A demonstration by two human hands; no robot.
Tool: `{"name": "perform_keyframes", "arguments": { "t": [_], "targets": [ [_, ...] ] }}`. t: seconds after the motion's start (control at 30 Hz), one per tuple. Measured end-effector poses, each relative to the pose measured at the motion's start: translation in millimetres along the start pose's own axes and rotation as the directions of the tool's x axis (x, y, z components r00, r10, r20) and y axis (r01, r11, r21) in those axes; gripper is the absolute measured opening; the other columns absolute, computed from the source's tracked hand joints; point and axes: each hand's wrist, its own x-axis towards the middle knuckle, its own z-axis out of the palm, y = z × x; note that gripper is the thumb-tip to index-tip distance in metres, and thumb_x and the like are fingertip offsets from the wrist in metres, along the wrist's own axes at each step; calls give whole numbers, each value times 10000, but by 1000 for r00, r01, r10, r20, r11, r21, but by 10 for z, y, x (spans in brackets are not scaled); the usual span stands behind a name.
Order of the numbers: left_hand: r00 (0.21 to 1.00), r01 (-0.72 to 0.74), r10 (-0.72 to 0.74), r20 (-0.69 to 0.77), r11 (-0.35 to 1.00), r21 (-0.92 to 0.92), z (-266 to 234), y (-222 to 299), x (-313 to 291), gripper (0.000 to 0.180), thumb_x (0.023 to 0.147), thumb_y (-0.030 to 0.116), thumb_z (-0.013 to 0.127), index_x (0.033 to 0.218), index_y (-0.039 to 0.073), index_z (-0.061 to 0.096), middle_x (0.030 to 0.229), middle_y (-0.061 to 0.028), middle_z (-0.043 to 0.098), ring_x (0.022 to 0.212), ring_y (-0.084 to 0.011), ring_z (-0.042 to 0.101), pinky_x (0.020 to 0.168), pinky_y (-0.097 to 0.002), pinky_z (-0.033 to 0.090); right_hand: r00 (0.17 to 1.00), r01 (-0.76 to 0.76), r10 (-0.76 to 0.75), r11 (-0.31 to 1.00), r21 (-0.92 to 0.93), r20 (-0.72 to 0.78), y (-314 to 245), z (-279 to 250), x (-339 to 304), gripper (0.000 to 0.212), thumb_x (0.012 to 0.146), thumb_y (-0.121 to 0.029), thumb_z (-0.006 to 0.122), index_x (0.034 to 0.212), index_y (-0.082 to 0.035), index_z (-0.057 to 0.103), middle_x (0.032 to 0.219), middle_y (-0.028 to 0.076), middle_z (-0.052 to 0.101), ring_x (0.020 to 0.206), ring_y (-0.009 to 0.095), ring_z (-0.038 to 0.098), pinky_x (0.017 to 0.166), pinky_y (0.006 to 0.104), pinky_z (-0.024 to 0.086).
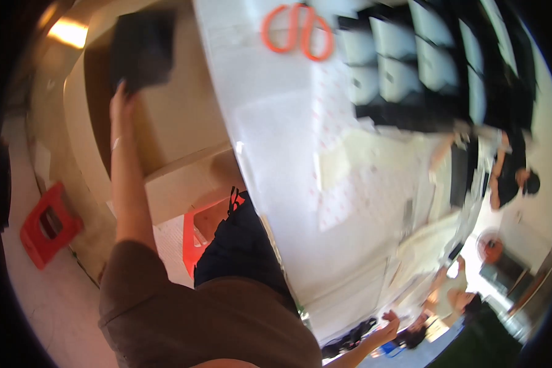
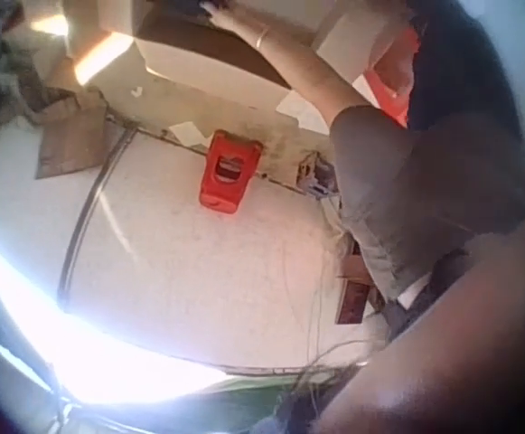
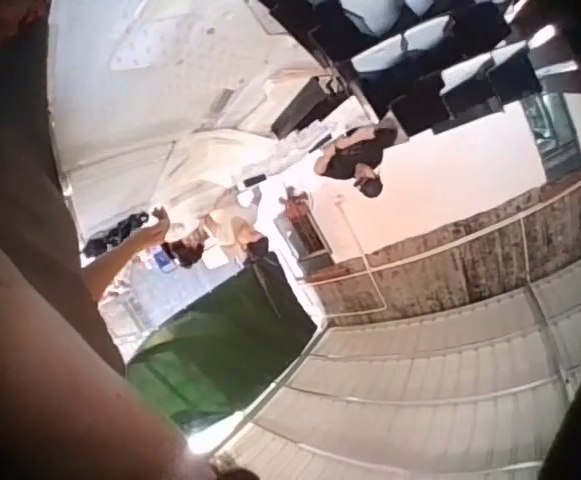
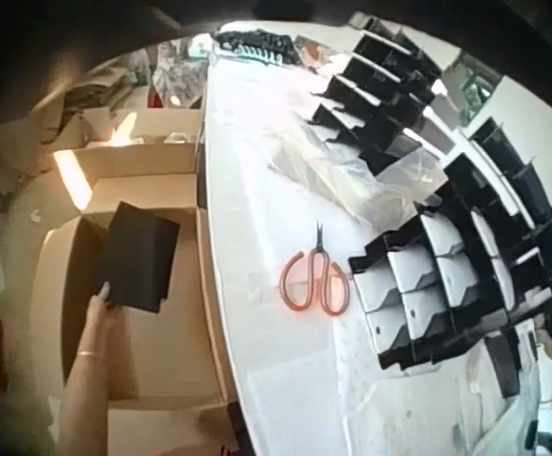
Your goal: Attaching white foam adhesive strips to black plastic parts.
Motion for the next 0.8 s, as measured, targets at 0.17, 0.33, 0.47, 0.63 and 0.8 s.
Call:
{"name": "perform_keyframes", "arguments": {
  "t": [0.17,0.33,0.47,0.63,0.8],
  "targets": [
    [865,-439,269,425,814,380,-1931,1601,-1506,321,934,146,559,1221,5,539,1143,-91,571,990,-187,569,886,-342,491,989,4,23,983,182,-146,394,-168,-205,398,988,-220,357,809,25,615,689,49,565,690,164,525,770,348,460],
    [676,-576,135,724,710,406,-1965,2609,-2716,229,919,132,567,1100,-9,568,1059,-64,583,874,-109,543,716,-221,458,990,-65,121,859,508,-78,428,-193,-328,374,958,-227,372,844,37,611,779,80,615,760,156,552,777,298,433],
    [-76,-886,-32,997,461,-53,-11,1715,-4897,232,673,97,638,864,-17,703,961,-168,599,815,-245,583,702,-294,445,938,-207,-155,464,861,309,190,-57,-407,641,985,-483,274,1054,64,600,861,111,627,816,180,562,856,329,409],
    [-781,-607,-111,615,371,-703,785,480,-6237,315,699,95,589,975,138,735,1123,-79,613,978,-279,609,886,-393,505,861,-475,-134,131,870,490,702,-143,-575,849,942,-656,150,1324,34,466,972,30,564,919,143,517,871,297,392],
    [-903,-413,-207,376,179,-893,1006,-327,-6308,412,736,70,559,1097,224,686,1328,-3,520,1120,-237,518,1043,-447,380,948,-316,172,396,862,269,900,117,-917,446,945,-299,541,1316,-55,497,1008,37,544,899,141,489,851,285,389]
  ]
}}
